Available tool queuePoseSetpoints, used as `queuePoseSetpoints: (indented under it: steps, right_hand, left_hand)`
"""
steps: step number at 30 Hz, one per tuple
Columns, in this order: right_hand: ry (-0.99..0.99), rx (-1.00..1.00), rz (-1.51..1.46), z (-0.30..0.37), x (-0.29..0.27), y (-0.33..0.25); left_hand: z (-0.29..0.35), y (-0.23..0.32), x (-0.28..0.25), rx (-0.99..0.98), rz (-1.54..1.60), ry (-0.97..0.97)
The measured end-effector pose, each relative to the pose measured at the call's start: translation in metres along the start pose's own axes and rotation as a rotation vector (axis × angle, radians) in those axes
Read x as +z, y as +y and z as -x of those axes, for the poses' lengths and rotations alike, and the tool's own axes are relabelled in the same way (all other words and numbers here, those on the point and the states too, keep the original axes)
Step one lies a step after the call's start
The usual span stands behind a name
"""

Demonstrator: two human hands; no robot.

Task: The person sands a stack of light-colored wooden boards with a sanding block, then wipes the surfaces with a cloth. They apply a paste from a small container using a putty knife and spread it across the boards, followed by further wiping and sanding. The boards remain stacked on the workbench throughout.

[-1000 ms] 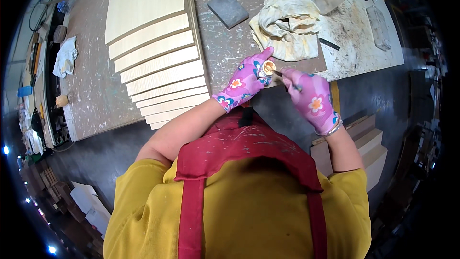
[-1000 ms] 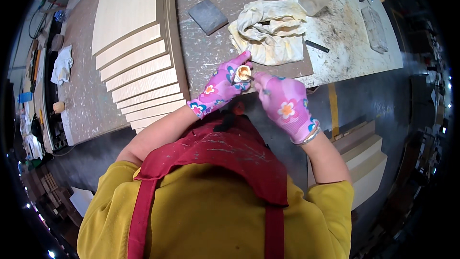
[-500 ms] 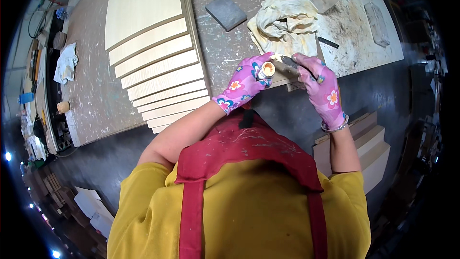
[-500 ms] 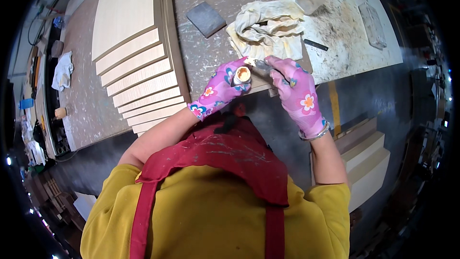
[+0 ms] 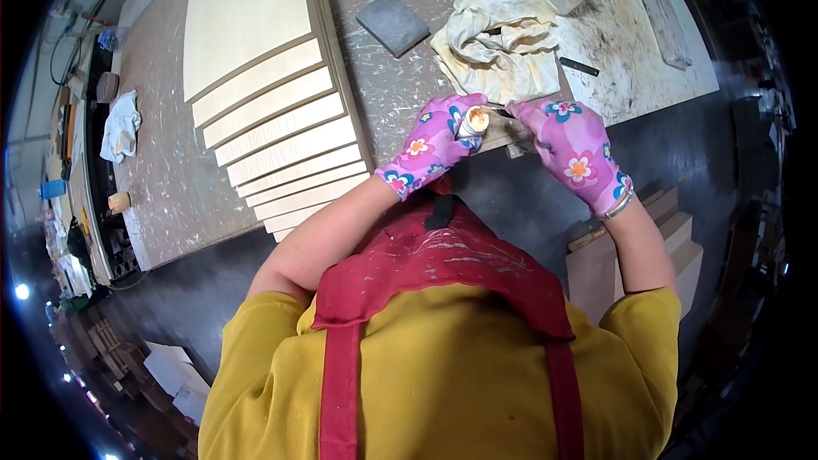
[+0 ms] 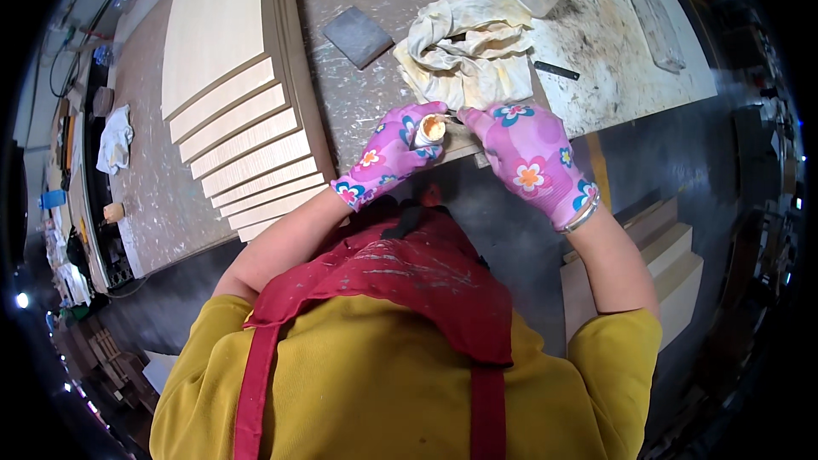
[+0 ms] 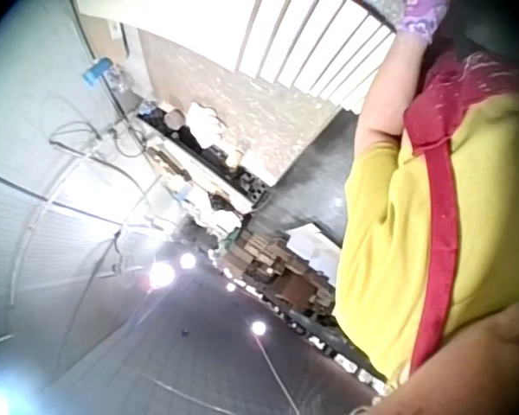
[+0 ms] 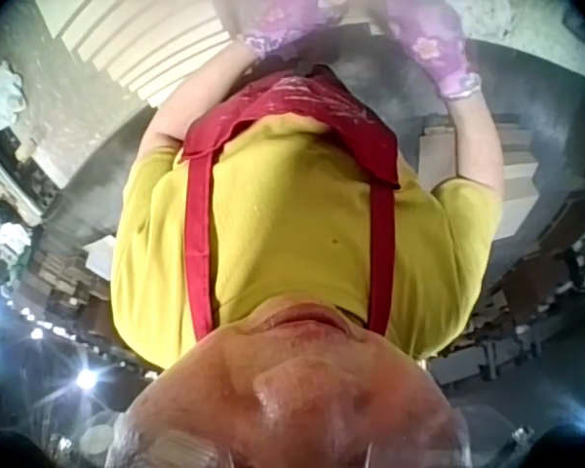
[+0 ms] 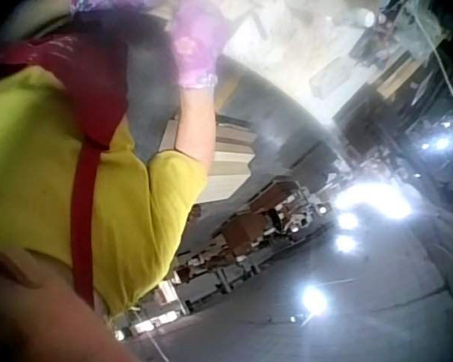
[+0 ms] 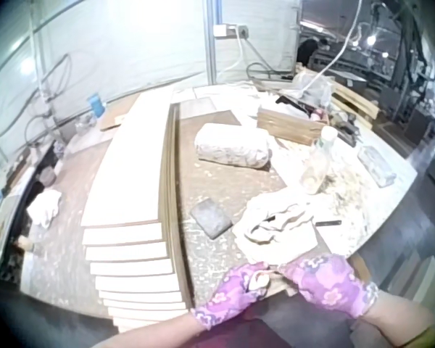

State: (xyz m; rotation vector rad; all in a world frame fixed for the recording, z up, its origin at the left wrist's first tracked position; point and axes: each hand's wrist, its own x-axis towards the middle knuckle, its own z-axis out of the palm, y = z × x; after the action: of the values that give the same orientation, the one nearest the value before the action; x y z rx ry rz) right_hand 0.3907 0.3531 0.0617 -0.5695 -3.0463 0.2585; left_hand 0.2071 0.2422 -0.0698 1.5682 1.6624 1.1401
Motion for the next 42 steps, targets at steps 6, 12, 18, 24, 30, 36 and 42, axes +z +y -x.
queuePoseSetpoints:
  steps: [6,12,18,24,30,36,42]
  right_hand:
    - [0.060,0.130,-0.084,0.013,0.009,-0.017]
    - [0.198,0.057,-0.113,0.009,0.010,-0.021]
    - [0.098,0.082,-0.071,0.006,0.010,-0.018]
    - [-0.011,0.225,-0.210,0.010,0.000,-0.030]
    - [0.094,0.188,-0.303,0.013,0.011,-0.033]
    - [0.138,0.148,-0.222,0.010,0.021,-0.024]
    - [-0.005,0.188,-0.543,0.001,0.014,-0.017]
  left_hand:
    - [0.003,0.004,0.008,0.037,-0.011,0.090]
    - [0.010,-0.003,0.012,0.068,-0.026,0.098]
    - [0.010,-0.002,0.010,0.105,-0.043,0.101]
    - [0.010,0.001,0.016,0.187,-0.133,0.179]
    - [0.010,0.001,0.021,0.256,-0.190,0.229]
    - [0.008,-0.001,0.020,0.171,-0.090,0.170]
    - [0.016,-0.010,0.024,0.150,-0.035,0.132]
